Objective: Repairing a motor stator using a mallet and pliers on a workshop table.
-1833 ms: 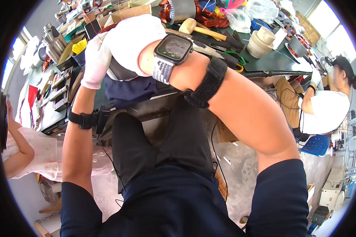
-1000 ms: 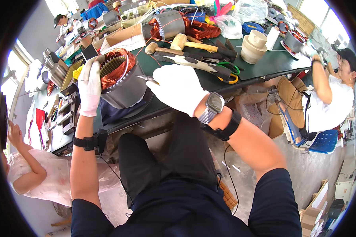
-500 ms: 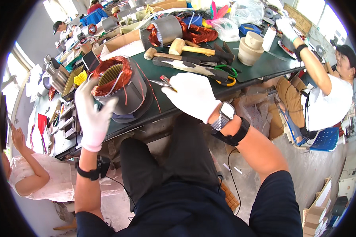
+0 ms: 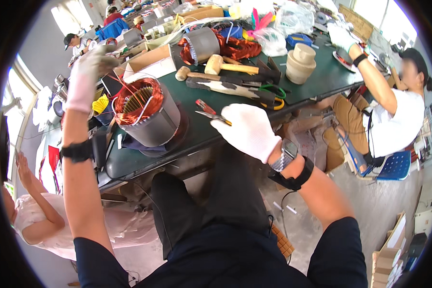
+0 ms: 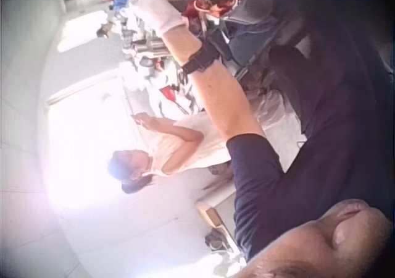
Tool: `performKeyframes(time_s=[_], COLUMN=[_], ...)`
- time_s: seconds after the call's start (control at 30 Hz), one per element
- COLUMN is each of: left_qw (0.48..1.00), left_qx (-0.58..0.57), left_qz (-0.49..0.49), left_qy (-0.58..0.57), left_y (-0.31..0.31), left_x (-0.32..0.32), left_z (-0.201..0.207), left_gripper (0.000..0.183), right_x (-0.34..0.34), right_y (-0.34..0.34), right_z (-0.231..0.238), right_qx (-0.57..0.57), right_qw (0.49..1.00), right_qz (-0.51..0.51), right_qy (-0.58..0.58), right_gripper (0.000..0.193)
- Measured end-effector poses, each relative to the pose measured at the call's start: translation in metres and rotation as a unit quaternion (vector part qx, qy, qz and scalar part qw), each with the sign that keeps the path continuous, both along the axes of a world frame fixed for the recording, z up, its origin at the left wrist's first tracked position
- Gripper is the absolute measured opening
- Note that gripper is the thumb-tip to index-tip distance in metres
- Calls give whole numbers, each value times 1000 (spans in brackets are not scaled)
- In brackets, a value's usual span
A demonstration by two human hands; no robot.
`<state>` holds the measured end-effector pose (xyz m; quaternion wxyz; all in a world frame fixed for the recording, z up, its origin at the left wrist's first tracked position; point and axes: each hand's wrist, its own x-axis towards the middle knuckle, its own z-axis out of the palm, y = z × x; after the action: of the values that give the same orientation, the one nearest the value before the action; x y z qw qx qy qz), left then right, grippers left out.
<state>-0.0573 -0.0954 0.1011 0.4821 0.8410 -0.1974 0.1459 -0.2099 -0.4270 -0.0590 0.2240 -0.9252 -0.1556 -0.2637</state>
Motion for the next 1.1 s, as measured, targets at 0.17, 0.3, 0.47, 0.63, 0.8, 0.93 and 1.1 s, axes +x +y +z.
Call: performKeyframes(time_s=[0.17,0.3,0.47,0.63,0.8,0.93,1.1], left_qw=[970,914,845,966,975,957,947], left_qx=[190,311,409,-250,-135,189,170], left_qz=[-132,-105,-52,-70,-106,-29,15], left_qy=[-80,-238,-341,-20,-140,-217,-271], left_y=[-16,-68,-50,9,-20,-11,-11], left_x=[-43,-29,37,5,-79,-81,-65], left_z=[-34,-82,-55,-13,-67,-106,-132], left_gripper=[82,79,38,49,72,30,14], right_x=[22,22,6,8,46,54,52], right_y=[26,40,43,33,41,61,66], right_z=[-10,-9,7,11,2,19,17], right_qx=[-24,-54,-24,-48,-112,-139,-208], right_qw=[998,993,997,995,974,982,960], right_qz=[43,47,47,34,20,31,47], right_qy=[-40,-96,-55,-76,-196,-123,-183], right_gripper=[32,31,29,26,25,22,11])
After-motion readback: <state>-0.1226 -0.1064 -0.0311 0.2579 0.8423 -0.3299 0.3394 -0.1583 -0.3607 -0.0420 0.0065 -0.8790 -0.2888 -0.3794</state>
